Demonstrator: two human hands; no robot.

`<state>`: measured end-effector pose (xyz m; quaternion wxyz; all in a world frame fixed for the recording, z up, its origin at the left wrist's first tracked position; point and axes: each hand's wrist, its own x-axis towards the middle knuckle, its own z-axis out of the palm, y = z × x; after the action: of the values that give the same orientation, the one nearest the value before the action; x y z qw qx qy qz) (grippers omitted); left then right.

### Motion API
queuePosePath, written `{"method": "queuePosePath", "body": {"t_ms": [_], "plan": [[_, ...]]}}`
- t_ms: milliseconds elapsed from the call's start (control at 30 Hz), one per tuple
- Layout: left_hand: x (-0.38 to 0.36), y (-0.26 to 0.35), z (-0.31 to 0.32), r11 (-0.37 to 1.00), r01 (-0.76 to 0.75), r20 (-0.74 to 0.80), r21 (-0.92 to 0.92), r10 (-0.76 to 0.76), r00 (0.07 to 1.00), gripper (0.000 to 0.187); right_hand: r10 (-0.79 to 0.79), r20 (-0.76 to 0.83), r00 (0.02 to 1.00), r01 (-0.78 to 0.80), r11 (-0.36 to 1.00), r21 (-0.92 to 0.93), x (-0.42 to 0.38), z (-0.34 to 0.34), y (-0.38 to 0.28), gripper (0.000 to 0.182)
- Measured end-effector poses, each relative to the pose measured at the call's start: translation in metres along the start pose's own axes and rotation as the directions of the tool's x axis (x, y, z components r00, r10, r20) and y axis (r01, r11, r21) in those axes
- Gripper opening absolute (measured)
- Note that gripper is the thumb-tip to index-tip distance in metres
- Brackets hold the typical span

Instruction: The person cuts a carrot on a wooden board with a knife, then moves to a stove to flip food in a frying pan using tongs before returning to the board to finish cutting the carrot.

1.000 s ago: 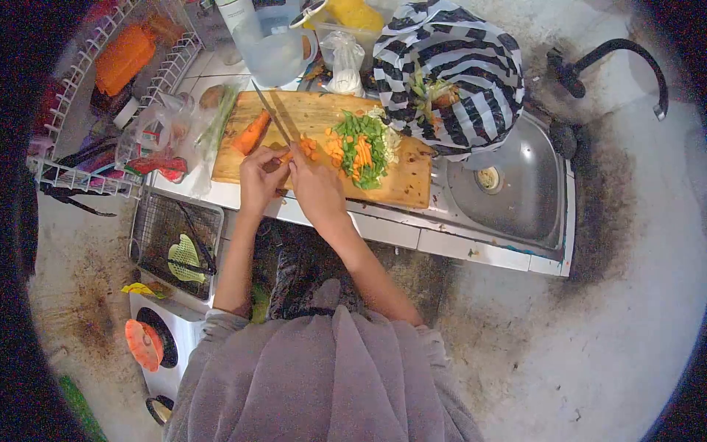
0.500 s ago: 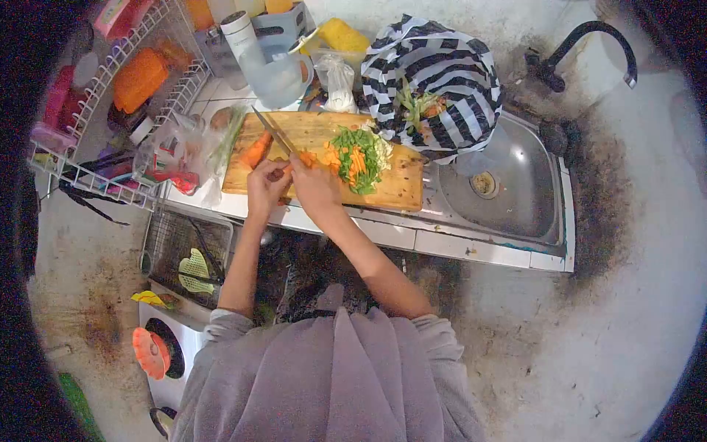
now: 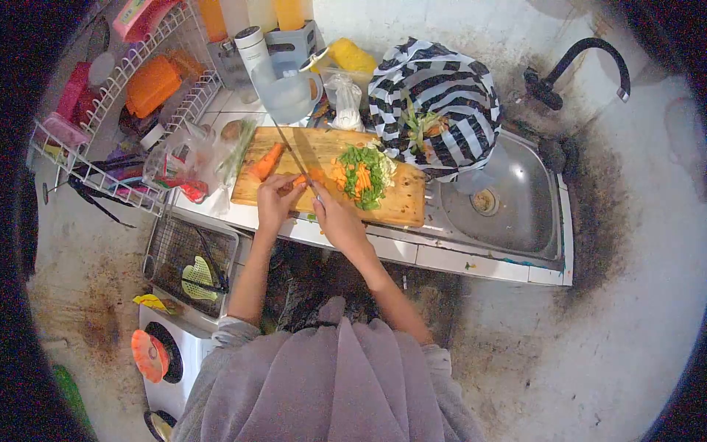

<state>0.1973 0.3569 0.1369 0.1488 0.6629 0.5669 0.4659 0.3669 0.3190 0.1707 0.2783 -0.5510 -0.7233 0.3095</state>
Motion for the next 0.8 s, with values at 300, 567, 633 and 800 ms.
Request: {"method": "queuePosePath", "body": {"t_ms": [300,567,633,800], "plan": [[0.002,0.001,0.0,1.0,0.006,-0.008,0.006,-0.006,1.0,0.025,-0.013,0.009,1.0,0.014,0.994,-0.105,0.003,0.003,-0.002,0.043],[0.003,0.001,-0.001,0.999,-0.03,-0.003,0.022,0.03,1.0,0.023,-0.114,-0.115,0.987,0.095,0.982,-0.166,0.014,0.02,0.003,0.041],[0.003,-0.001,-0.001,0.999,-0.034,-0.01,0.029,0.035,0.999,0.022,-0.078,-0.082,0.994,0.062,0.982,-0.177,0.02,0.021,-0.003,0.041],[0.003,0.003,-0.003,0.999,-0.011,0.002,0.034,0.011,1.0,0.023,-0.05,-0.039,0.998,0.037,0.956,-0.291,0.036,0.02,-0.011,0.039]]}}
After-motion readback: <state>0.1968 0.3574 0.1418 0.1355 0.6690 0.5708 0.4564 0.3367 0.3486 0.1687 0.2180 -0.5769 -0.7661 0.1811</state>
